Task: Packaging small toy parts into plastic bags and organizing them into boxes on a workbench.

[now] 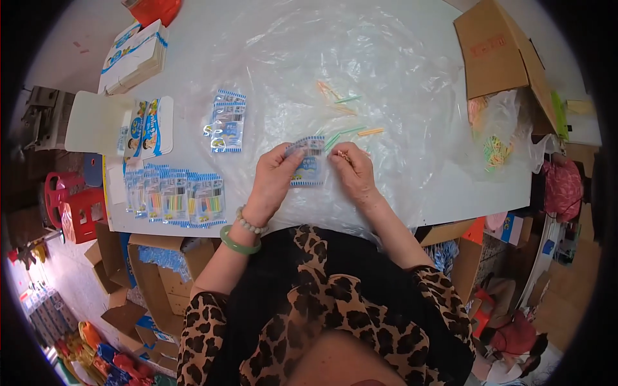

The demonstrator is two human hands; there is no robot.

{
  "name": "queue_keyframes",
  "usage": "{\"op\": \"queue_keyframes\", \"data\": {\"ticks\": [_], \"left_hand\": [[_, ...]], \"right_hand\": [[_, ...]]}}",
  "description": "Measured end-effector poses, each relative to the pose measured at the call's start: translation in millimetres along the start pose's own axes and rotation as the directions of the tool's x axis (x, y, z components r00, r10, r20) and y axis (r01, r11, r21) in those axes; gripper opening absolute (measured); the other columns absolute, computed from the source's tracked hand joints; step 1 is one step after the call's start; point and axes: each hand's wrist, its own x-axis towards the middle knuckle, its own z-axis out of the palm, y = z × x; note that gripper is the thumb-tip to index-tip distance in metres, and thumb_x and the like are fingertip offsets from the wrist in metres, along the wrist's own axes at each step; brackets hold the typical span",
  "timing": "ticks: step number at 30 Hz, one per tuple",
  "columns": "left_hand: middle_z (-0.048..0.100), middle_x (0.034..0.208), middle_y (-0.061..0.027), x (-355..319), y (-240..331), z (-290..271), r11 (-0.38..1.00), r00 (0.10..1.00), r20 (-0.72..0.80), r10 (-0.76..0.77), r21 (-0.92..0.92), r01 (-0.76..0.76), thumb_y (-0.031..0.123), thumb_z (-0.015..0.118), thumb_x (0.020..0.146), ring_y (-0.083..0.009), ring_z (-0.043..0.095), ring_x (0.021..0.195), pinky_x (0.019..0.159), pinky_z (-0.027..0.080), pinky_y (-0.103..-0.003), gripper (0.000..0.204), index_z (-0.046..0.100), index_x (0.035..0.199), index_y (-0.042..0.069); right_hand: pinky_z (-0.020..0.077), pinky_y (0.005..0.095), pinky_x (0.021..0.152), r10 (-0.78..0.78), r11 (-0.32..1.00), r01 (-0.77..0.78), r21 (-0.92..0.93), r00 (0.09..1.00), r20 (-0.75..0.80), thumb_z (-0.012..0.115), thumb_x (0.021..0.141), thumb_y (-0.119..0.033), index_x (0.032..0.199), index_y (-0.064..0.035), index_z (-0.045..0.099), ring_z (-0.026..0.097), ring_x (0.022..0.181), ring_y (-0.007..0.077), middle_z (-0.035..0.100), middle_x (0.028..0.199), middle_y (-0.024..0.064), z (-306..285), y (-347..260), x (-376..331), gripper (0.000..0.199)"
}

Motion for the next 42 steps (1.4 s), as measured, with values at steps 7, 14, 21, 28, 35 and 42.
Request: {"op": "queue_keyframes", "data": {"ticks": [7,14,21,28,35,42], "left_hand": [[0.066,0.080,-0.0006,-4.4,2.7,1.6,0.998,0.999,-0.045,-0.003,0.061,0.006,0.008,0.063,0.088,-0.0043,0.056,0.071,0.064,0.047,-0.019,0.012,0.069,0.090,-0.002],[0.059,0.066,0.0022,-2.6,4.9,3.1,0.990,0.996,-0.086,-0.031,0.135,0.042,0.012,0.068,0.083,-0.0029,0.050,0.057,0.051,0.040,-0.019,0.015,0.065,0.076,-0.001],[0.051,0.059,0.0033,-2.7,-3.9,-3.5,0.960,0.996,-0.053,0.067,0.277,-0.050,0.011,0.072,0.078,-0.0015,0.043,0.058,0.048,0.037,-0.021,0.022,0.058,0.066,-0.001],[0.049,0.059,0.0027,-3.6,10.9,6.8,0.947,1.000,0.001,0.017,0.321,-0.016,0.011,0.073,0.075,-0.0021,0.041,0.059,0.049,0.037,-0.023,0.026,0.054,0.062,0.000],[0.053,0.060,0.0024,-6.7,19.3,12.4,0.954,0.999,0.020,-0.041,0.297,0.033,0.013,0.074,0.077,-0.0029,0.045,0.053,0.044,0.038,-0.020,0.022,0.058,0.067,0.001],[0.056,0.060,0.0014,-7.4,15.6,10.0,0.982,0.998,0.023,-0.053,0.182,0.048,0.010,0.072,0.078,-0.0030,0.049,0.051,0.042,0.040,-0.019,0.014,0.062,0.075,0.002]], "right_hand": [[0.0445,0.0298,0.086,0.111,0.992,-0.111,-0.052,0.994,-0.014,0.050,0.090,-0.006,0.095,-0.0026,0.056,0.060,0.084,0.0170,0.064,0.090,0.0073,-3.0,-8.7,-5.1,0.009],[0.0418,0.0330,0.095,0.191,0.919,-0.182,0.351,0.982,0.011,0.044,0.095,-0.007,0.102,-0.0012,0.047,0.058,0.100,0.0192,0.063,0.102,0.0137,-23.3,-29.9,16.8,0.009],[0.0421,0.0352,0.095,0.116,0.893,-0.103,0.438,0.993,-0.004,0.042,0.096,-0.008,0.099,-0.0029,0.041,0.059,0.102,0.0239,0.063,0.104,0.0196,-24.0,-59.9,27.0,0.006],[0.0434,0.0405,0.094,-0.132,0.810,0.185,0.556,0.982,-0.134,0.043,0.097,-0.008,0.102,-0.0043,0.037,0.060,0.102,0.0306,0.063,0.101,0.0211,6.4,-81.9,44.5,0.009],[0.0314,0.0484,0.103,-0.265,0.909,0.274,0.314,0.961,-0.071,0.044,0.096,-0.009,0.103,-0.0065,0.038,0.062,0.102,0.0292,0.065,0.099,0.0151,20.9,-63.2,37.3,0.009],[0.0199,0.0472,0.110,-0.066,0.937,0.039,0.347,0.996,0.066,0.046,0.096,-0.019,0.096,-0.0064,0.043,0.055,0.115,0.0282,0.066,0.101,0.0134,14.3,-58.5,33.6,0.013]]}}
